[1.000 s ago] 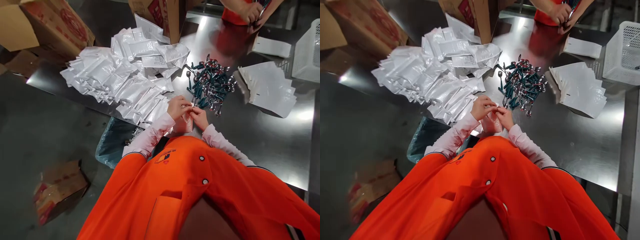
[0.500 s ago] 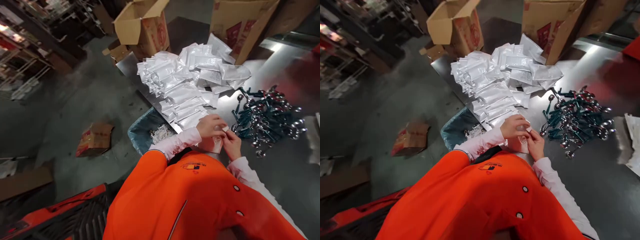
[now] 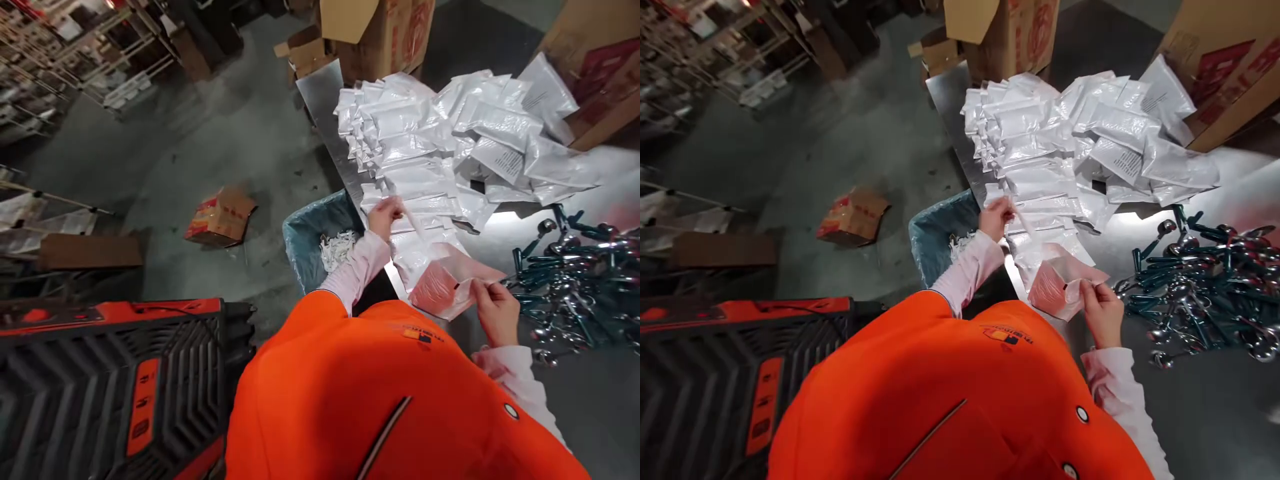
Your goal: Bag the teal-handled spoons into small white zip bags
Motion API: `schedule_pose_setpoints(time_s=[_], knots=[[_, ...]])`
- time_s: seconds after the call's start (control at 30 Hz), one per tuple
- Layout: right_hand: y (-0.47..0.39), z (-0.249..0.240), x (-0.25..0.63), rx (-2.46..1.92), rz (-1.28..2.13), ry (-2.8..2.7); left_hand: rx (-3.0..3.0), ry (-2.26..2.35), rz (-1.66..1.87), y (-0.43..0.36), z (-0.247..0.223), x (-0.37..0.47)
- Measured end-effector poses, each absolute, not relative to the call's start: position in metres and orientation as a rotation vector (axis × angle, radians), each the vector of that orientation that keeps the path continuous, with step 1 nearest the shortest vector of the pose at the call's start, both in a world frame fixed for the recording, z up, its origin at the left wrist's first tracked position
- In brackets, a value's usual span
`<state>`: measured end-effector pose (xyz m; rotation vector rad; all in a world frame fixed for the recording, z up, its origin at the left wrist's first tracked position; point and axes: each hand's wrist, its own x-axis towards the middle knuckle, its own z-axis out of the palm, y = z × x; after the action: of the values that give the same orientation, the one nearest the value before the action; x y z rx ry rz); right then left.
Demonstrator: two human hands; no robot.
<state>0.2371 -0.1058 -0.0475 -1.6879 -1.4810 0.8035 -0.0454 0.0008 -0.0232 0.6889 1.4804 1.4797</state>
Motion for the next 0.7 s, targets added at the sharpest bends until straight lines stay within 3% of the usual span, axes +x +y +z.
schedule_pose_setpoints(time_s=[0.1,0.27,0.43,0.57,0.7], knots=[[-0.103,-0.049,0.245,-1.708,0.857,-1.398,0.612,1.914,1.338,-0.020,-0.033,-0.110],[-0.105,-0.051,0.252,-1.741,0.880,-1.291,0.793,1.863,1.076,-0.080,-0.062,-0.141],[-0.106,-0.055,0.253,-1.687,0.927,-1.208,0.940,1.518,0.934,-0.051,-0.085,-0.065],[-0.109,-0.059,0.260,-1.633,0.973,-1.184,1.129,1.005,0.712,-0.015,-0.076,0.018],[-0.113,-0.059,0.276,-1.667,0.933,-1.196,1.211,0.879,0.560,-0.003,-0.072,0.054]])
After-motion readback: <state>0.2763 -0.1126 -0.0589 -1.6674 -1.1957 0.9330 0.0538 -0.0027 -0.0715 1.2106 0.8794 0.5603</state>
